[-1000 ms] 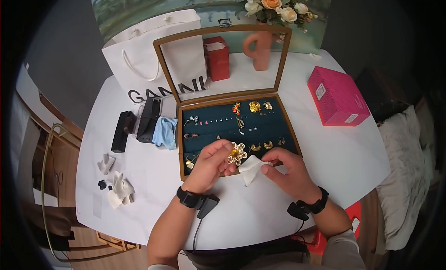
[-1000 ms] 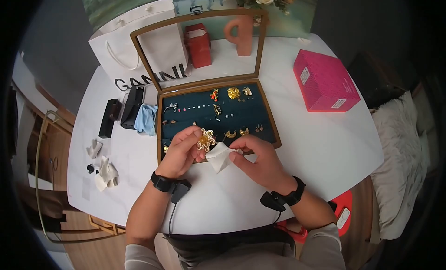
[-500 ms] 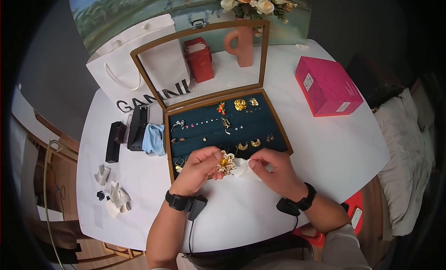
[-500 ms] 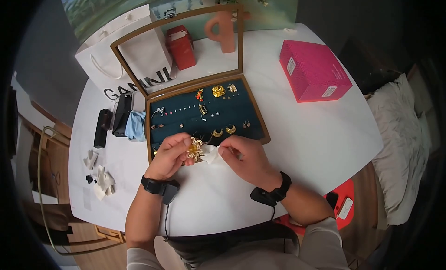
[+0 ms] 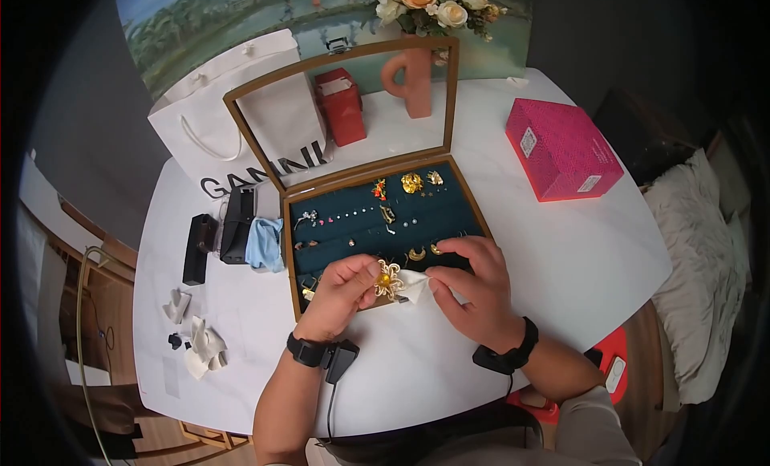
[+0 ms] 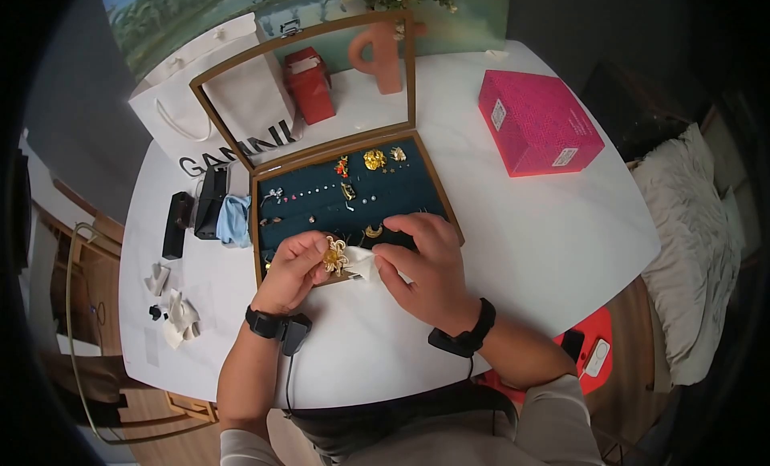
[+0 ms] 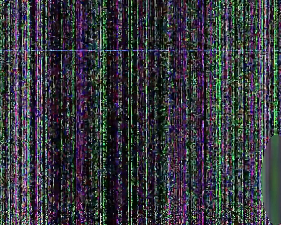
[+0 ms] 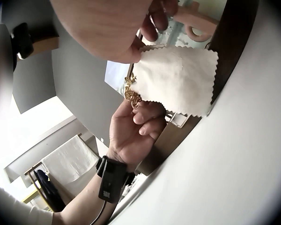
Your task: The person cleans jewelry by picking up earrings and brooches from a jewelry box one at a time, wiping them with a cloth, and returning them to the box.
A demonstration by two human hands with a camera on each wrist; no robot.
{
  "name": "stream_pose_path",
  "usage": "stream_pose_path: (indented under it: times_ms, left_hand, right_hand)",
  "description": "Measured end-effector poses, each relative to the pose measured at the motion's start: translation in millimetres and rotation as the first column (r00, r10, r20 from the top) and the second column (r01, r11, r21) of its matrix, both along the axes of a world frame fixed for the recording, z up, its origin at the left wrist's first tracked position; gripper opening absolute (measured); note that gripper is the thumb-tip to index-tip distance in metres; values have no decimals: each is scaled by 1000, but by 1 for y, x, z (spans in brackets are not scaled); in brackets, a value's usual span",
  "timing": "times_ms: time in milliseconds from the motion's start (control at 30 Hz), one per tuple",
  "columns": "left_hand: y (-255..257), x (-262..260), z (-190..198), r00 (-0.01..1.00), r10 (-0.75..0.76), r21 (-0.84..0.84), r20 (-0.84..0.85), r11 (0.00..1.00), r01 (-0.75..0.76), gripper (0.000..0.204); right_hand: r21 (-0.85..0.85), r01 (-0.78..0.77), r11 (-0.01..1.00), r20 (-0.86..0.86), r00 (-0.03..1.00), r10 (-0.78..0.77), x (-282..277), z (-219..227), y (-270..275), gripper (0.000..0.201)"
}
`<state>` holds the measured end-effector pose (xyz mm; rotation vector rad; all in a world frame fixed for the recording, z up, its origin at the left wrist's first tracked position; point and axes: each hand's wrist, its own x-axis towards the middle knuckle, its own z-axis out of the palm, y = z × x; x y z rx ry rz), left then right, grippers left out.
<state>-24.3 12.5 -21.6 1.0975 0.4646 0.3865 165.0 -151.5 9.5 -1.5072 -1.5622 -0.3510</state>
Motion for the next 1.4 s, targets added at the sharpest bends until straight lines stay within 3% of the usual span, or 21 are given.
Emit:
stream_pose_path:
  times_ms: [200, 300, 333, 467, 767, 867, 933, 967, 1167, 1367, 1400]
  left_hand:
    - [1, 0, 2, 995, 31, -111, 98, 994, -21, 19]
    - [1, 2, -4, 981, 100, -116, 165, 990, -81, 20]
    - [1, 1, -4, 981, 106, -124, 161, 989, -86, 19]
    - [4, -1, -5, 984, 64, -138, 169, 990, -41, 17]
    - [-18, 4, 3, 969, -90, -135, 231, 983, 123, 12]
    - [-24, 4, -1, 969, -92, -174, 229, 976, 134, 18]
    - [-25, 5, -3, 957, -108, -212, 268, 963, 168, 18]
    - [-27, 6, -2, 958, -98, -239, 271, 957, 165, 19]
    - [-34, 7, 1, 964, 0, -386, 266, 916, 107, 22]
    - [-30, 6, -1, 955, 33, -415, 295, 905, 97, 23]
    - [-28, 5, -2, 954, 24, -411, 300, 906, 106, 23]
  right_hand:
    - [10, -189, 982, 29, 982, 189, -5, 13, -10, 16]
    - [-54, -478, 877, -288, 848, 445, -2, 14, -15, 14]
    - [-14, -561, 828, -488, 726, 484, -3, 12, -16, 10]
    - [-82, -637, 767, -655, 614, 440, 6, 16, -22, 3]
    - [-39, -708, 705, -702, 522, 484, 1, 24, -23, 7]
    - [-11, -508, 861, -830, 485, 276, -9, 16, -20, 8]
    - [-69, -436, 897, -788, 576, 219, -9, 0, -16, 9]
    - [-97, -397, 913, -764, 618, 187, -9, -7, -14, 11]
    - [-194, -367, 910, -815, 576, 58, -12, -23, -12, 17]
    - [-177, -621, 763, -982, 159, -98, 1, -1, -14, 28]
    - [-193, -676, 711, -981, 151, -122, 4, 6, -15, 28]
